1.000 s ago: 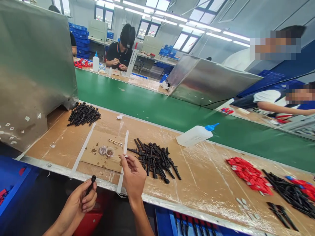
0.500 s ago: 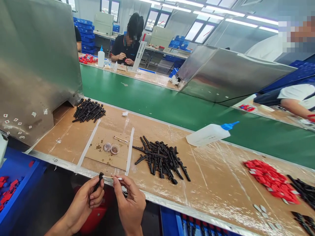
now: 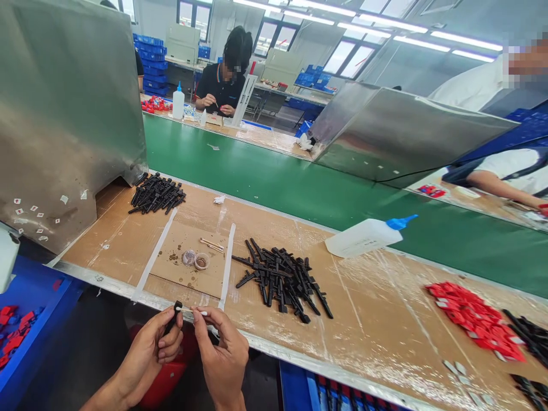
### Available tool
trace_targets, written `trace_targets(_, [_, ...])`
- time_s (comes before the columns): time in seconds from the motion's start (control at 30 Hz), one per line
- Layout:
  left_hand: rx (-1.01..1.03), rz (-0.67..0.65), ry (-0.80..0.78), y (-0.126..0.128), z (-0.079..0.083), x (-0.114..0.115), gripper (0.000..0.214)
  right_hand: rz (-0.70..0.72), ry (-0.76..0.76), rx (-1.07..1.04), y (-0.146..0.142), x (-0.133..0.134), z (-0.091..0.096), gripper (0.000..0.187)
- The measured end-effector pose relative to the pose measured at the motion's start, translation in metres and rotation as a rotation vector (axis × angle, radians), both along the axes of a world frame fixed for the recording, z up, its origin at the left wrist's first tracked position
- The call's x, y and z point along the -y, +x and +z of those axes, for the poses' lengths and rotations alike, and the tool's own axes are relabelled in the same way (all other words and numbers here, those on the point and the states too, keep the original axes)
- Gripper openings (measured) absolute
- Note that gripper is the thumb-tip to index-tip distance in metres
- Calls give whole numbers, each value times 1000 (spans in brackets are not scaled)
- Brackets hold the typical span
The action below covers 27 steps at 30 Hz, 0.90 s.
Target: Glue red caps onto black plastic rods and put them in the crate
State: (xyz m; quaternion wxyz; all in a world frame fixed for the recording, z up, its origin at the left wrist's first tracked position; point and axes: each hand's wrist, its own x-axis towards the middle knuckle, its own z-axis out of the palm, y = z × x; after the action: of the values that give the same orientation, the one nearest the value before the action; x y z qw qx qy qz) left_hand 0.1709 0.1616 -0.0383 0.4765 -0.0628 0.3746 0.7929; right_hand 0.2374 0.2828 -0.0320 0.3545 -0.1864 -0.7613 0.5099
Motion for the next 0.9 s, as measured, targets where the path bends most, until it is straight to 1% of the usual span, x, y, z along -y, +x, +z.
trace_targets(0.17, [6,13,-8,0,-3,0,29,10,88,7,1,0,-2,14])
trace_targets(0.33, [-4,19,-22,0,-3,-1,29,4,205,-10,1,1,3,17])
trace_targets(0.53, [-15,32,-40,-1,-1,-2,32,12,363,-47,2,3,8,29])
trace_targets(0.67, [-24,33,-32,1,-2,-2,31,32,388,-68,3,5,9,33])
trace_targets(0.8, [-32,32,-30,2,-3,-2,31,38,384,-70,3,5,11,32])
trace_targets(0.9, [-35,29,-24,1,-3,-2,31,44,416,-81,3,5,12,32])
